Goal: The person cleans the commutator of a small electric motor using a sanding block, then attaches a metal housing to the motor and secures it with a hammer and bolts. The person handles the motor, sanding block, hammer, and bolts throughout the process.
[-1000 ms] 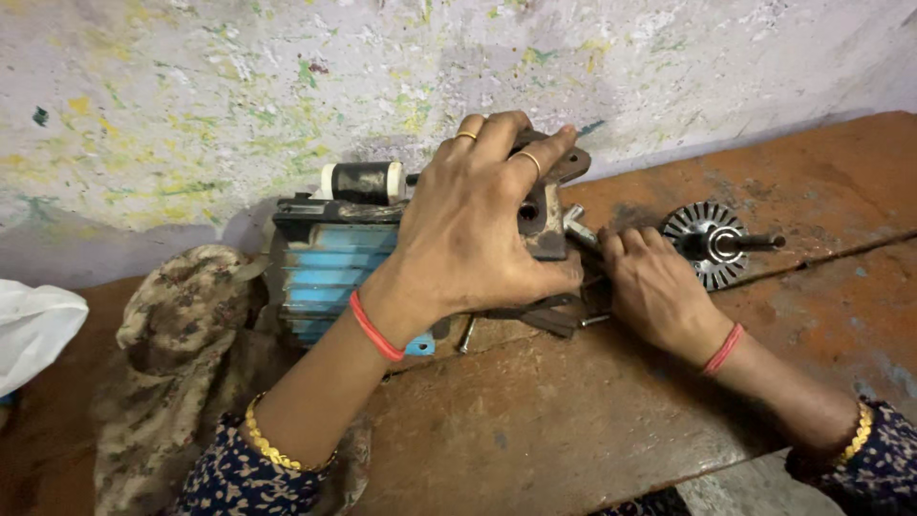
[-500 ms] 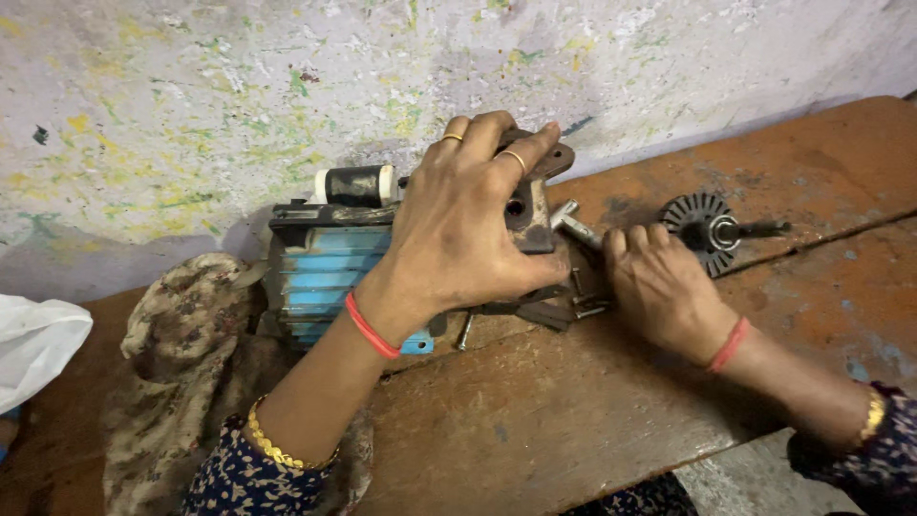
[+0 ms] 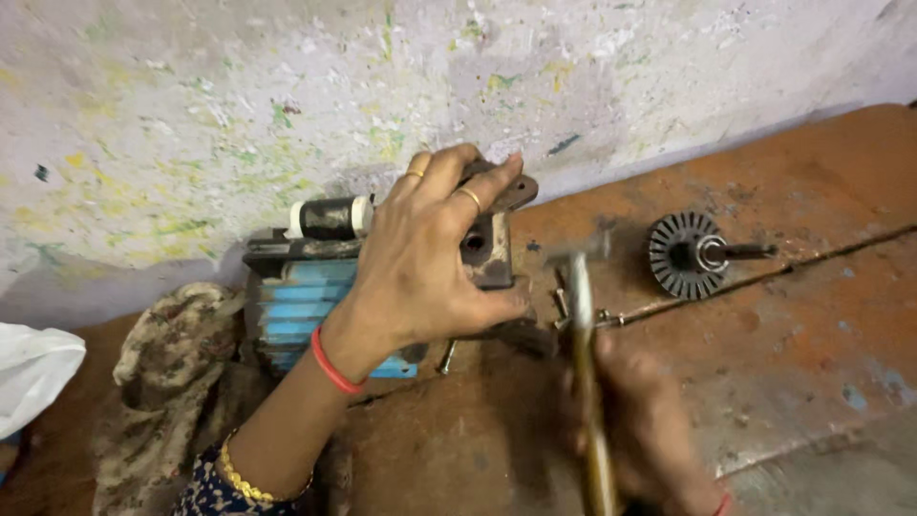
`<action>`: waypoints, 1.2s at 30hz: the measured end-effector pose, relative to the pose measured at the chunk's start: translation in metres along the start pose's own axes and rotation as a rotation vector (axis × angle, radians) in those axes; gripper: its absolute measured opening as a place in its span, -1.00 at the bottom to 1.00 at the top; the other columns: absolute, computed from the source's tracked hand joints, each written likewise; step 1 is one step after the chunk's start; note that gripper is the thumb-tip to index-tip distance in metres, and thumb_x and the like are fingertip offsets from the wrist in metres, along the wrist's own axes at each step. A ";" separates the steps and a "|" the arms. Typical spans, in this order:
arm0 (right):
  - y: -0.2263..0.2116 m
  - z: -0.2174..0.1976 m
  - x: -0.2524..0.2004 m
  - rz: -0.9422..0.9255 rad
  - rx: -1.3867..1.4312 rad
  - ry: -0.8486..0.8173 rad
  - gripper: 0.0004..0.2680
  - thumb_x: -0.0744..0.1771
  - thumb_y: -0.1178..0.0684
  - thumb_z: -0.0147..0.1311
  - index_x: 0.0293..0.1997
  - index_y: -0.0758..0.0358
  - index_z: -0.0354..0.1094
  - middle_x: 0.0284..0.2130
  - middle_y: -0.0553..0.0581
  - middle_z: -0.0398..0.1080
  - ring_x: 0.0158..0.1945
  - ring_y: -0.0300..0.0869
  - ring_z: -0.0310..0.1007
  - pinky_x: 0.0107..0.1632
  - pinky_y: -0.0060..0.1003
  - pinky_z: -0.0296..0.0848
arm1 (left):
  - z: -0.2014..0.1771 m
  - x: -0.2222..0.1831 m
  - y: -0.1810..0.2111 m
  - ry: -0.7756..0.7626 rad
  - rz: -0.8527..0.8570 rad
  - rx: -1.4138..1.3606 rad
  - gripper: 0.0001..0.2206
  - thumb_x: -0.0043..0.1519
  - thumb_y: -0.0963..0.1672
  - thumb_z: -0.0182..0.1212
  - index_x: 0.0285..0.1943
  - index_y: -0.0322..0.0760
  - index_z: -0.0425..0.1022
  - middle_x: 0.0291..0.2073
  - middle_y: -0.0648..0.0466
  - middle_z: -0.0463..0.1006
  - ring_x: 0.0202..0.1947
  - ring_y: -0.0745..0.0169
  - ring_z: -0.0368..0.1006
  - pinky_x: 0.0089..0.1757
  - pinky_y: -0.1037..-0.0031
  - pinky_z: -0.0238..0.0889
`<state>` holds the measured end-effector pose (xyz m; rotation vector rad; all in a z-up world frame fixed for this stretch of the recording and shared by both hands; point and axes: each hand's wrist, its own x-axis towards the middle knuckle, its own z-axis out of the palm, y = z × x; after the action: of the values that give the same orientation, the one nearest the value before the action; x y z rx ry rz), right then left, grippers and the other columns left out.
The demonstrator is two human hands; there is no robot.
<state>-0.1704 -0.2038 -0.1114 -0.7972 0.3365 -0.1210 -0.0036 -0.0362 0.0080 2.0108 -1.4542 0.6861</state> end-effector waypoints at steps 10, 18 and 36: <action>0.061 0.007 -0.003 0.163 0.397 0.006 -0.65 0.36 -0.27 -0.14 0.03 0.20 0.27 -0.46 0.10 0.24 -0.61 -0.23 0.18 -0.59 -0.24 0.24 | -0.006 0.002 0.003 -0.038 -0.013 -0.001 -0.16 -0.14 0.09 0.52 0.36 -0.34 0.46 0.17 -0.35 0.42 0.16 -0.34 0.38 0.09 0.03 0.32; 0.057 -0.003 0.001 0.242 0.320 -0.139 -0.67 0.39 -0.22 -0.15 -0.03 0.30 0.27 -0.49 0.11 0.25 -0.65 -0.24 0.16 -0.63 -0.31 0.24 | -0.006 0.002 0.002 -0.074 -0.055 -0.010 -0.16 -0.14 0.09 0.50 0.37 -0.33 0.45 0.16 -0.35 0.43 0.15 -0.35 0.39 0.09 0.04 0.33; 0.056 0.016 0.003 0.400 0.479 -0.050 -0.68 0.38 -0.28 -0.20 -0.07 0.17 0.28 -0.48 0.01 0.22 -0.63 -0.31 0.12 -0.59 -0.39 0.21 | -0.008 0.008 0.015 -0.109 -0.144 0.020 -0.09 -0.30 0.04 0.62 0.34 -0.30 0.46 0.18 -0.34 0.38 0.15 -0.33 0.28 0.12 0.00 0.17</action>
<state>-0.1629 -0.1544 -0.1423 -0.2492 0.3938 0.1894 -0.0167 -0.0396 0.0218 2.1739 -1.3503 0.5404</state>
